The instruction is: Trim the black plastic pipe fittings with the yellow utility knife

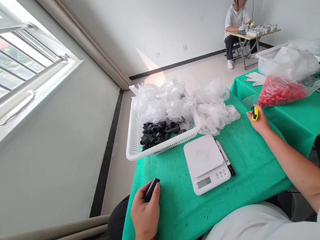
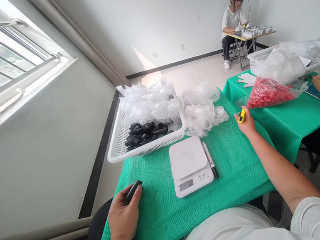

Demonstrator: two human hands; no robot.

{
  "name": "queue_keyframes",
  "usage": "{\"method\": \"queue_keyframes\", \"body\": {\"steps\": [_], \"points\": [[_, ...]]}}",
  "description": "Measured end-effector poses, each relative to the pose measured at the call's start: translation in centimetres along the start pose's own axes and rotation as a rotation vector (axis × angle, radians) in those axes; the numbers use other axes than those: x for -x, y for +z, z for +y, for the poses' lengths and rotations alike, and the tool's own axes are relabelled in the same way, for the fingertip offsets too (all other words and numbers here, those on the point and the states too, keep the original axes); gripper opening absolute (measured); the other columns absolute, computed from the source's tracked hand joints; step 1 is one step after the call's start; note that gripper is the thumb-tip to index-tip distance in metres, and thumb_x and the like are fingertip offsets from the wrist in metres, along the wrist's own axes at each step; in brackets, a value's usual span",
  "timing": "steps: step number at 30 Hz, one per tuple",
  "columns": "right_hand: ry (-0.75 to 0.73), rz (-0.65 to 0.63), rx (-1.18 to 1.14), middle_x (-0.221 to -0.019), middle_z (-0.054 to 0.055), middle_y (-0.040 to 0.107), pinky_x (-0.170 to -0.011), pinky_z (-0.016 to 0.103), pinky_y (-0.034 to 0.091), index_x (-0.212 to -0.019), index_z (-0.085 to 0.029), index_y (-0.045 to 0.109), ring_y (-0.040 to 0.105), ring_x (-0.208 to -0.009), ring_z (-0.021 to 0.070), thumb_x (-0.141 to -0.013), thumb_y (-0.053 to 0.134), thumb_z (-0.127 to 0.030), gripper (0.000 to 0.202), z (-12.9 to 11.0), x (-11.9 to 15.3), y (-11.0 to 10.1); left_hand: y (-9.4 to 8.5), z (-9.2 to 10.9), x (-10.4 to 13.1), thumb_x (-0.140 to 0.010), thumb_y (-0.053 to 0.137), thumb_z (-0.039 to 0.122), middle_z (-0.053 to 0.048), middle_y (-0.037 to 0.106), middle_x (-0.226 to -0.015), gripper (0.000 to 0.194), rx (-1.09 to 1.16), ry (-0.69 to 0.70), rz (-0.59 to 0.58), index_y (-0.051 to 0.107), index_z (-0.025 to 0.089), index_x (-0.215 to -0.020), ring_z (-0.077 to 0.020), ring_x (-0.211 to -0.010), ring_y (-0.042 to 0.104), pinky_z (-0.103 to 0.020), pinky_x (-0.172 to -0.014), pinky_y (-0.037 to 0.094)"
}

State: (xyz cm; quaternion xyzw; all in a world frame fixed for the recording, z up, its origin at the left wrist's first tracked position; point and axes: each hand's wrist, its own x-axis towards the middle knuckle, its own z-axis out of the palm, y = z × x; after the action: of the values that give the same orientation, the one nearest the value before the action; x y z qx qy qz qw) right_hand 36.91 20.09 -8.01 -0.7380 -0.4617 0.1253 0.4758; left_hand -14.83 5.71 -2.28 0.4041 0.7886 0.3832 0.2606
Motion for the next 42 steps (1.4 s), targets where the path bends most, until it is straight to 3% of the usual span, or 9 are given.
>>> {"method": "queue_keyframes", "body": {"steps": [13, 21, 31, 37, 42], "points": [[-0.112, -0.012, -0.166, -0.108, 0.016, 0.078, -0.107, 0.061, 0.058, -0.134, -0.021, 0.056, 0.078, -0.104, 0.0352, -0.082, 0.067, -0.080, 0.079, -0.4, 0.3, 0.1, 0.0, -0.1, 0.2, -0.059, 0.069, 0.075, -0.008, 0.076, -0.090, 0.069, 0.030, -0.008, 0.006, 0.075, 0.019, -0.099, -0.0314, -0.088, 0.070, -0.040, -0.074, 0.056], [-0.169, -0.056, -0.354, -0.121, 0.019, 0.076, -0.103, 0.059, 0.061, -0.132, -0.022, 0.054, 0.081, -0.102, 0.0341, -0.085, 0.067, -0.079, 0.076, -1.9, 0.8, 0.0, 0.2, -0.7, 0.0, -0.065, 0.069, 0.075, -0.009, 0.078, -0.093, 0.069, 0.013, 0.031, 0.006, 0.076, 0.018, -0.102, -0.0315, -0.090, 0.072, -0.041, -0.077, 0.056], [-0.139, -0.087, -0.388, -0.094, 0.015, 0.081, -0.083, 0.053, 0.065, -0.132, -0.019, 0.059, 0.079, -0.085, 0.0334, -0.083, 0.067, -0.081, 0.080, -3.2, 1.8, -0.8, 0.0, 0.1, 0.1, -0.062, 0.066, 0.078, -0.011, 0.077, -0.095, 0.074, 0.005, -0.017, 0.000, 0.075, 0.017, -0.103, -0.0324, -0.090, 0.070, -0.041, -0.076, 0.055], [-0.204, -0.052, -0.494, -0.065, 0.002, 0.071, -0.059, 0.040, 0.059, -0.118, -0.020, 0.069, 0.067, -0.055, 0.0223, -0.090, 0.064, -0.072, 0.059, -4.8, 3.4, -1.1, -0.3, 0.5, 0.1, -0.063, 0.064, 0.080, -0.009, 0.076, -0.083, 0.073, 0.050, 0.006, -0.028, 0.074, 0.017, -0.098, -0.0292, -0.077, 0.067, -0.038, -0.066, 0.052], [-0.204, -0.122, -0.505, -0.059, 0.000, 0.066, -0.051, 0.034, 0.053, -0.113, -0.021, 0.075, 0.062, -0.051, 0.0194, -0.090, 0.064, -0.063, 0.048, -5.0, 4.1, -1.4, -0.4, 0.4, 0.4, -0.066, 0.066, 0.077, -0.010, 0.078, -0.086, 0.066, 0.089, 0.056, -0.016, 0.074, 0.017, -0.095, -0.0292, -0.078, 0.070, -0.038, -0.068, 0.054]]}}
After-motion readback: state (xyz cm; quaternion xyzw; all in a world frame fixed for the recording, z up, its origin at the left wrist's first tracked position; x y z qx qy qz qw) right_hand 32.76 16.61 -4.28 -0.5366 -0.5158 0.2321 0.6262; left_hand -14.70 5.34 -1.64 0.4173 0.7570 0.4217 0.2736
